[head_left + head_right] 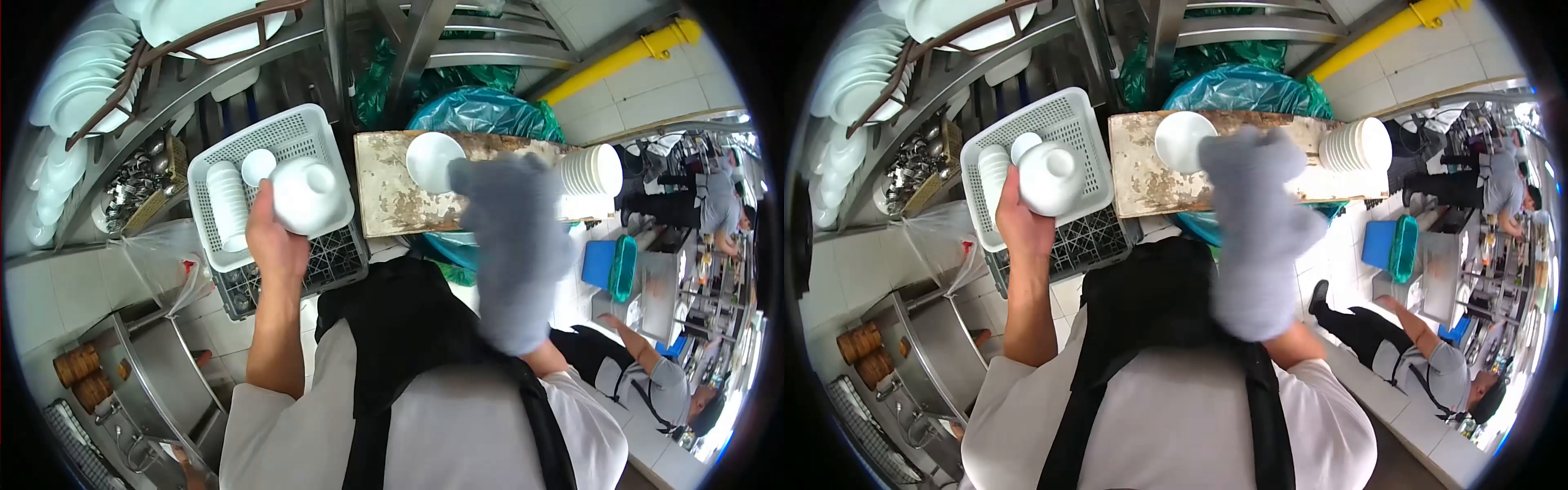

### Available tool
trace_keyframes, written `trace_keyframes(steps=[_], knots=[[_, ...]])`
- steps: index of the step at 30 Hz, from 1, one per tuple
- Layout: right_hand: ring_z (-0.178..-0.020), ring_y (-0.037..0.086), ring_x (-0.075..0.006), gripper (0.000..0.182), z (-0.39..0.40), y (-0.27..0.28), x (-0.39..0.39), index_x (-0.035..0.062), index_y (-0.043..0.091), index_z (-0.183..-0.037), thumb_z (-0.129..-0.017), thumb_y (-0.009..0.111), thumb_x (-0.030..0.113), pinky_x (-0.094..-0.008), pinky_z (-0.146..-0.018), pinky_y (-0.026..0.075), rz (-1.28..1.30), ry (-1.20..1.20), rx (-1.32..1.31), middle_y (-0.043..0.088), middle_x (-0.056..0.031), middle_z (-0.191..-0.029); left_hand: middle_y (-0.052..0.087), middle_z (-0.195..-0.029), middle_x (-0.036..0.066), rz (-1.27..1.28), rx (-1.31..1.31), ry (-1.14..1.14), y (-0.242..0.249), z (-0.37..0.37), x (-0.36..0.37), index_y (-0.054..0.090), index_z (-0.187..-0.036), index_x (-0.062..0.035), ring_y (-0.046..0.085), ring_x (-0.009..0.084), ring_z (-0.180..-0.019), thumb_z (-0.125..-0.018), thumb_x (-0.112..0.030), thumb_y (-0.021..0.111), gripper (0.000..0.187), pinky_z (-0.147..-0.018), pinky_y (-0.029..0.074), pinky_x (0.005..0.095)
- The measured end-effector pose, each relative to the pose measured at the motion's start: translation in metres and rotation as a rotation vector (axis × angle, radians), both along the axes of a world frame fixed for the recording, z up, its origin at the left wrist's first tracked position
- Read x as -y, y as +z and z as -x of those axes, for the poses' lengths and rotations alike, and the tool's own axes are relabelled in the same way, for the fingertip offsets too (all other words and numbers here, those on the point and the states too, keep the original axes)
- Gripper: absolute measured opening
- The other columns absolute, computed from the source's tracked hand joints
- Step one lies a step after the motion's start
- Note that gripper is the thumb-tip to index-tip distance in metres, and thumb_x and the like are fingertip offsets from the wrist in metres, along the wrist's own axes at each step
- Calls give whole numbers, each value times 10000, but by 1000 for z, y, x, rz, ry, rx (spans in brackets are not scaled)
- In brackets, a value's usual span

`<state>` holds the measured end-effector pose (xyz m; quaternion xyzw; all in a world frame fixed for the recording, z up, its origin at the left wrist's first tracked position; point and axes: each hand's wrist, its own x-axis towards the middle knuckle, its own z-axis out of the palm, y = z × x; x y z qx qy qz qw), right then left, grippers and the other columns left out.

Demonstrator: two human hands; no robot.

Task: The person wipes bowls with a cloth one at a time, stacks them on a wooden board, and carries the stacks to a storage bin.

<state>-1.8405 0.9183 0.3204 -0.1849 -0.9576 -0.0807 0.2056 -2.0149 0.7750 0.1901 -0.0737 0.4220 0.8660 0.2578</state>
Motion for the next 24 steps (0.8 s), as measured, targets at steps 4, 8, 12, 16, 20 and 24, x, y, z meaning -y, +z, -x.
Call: trace_keyframes(steps=[4, 8, 12, 16, 20, 24], knots=[[-898, 539, -217, 331, 22, -55, 33, 20, 560, -1057, -734, 619, 56, -305, -837, 418, 689, 266, -434, 550, -72, -922, 603, -1127, 147, 321, -361, -117, 23, -48, -23, 517, -1199, 77, 579, 210, -1020, -1008, -264, 394, 410, -936, 432, 349], [-910, 538, -244, 395, 33, -57, 6, 20, 545, -1073, -698, 644, 93, -330, -830, 418, 650, 406, -308, 542, -88, -953, 594, -872, 105, 226, -909, -126, 51, -77, -29, 561, -1009, 77, 532, 148, -757, -1018, -232, 342, 380, -702, 429, 290], [-923, 536, -270, 462, 45, -44, -24, 20, 529, -1089, -663, 669, 129, -355, -822, 419, 534, 428, -143, 533, -103, -984, 468, -612, 51, 380, -1261, -385, 52, -63, -19, 525, -869, 38, 428, 118, -544, -994, -253, 414, 336, -487, 310, 298], [-936, 534, -297, 532, 34, -52, -5, 20, 514, -1106, -627, 695, 165, -379, -815, 420, 339, 339, -73, 525, -118, -1015, 564, -721, 33, 35, -219, -92, 54, -68, -49, 564, -878, -16, 504, 101, -608, -1000, -263, 435, 304, -557, 425, 259], [-948, 532, -324, 603, 26, -86, -8, 20, 499, -1122, -592, 720, 202, -404, -808, 421, 288, 306, -156, 516, -133, -1046, 614, -822, 55, 39, -264, -213, 24, -64, -43, 572, -920, -8, 582, 103, -711, -1006, -277, 424, 318, -664, 485, 250], [-956, 558, -384, 717, 10, -53, -14, 6, 470, -1168, -544, 764, 204, -432, -797, 458, 709, 269, -120, 538, -175, -1053, 614, -823, 53, -55, -292, -270, 30, -74, -46, 572, -907, -20, 574, 96, -732, -1012, -281, 411, 324, -673, 476, 246]])
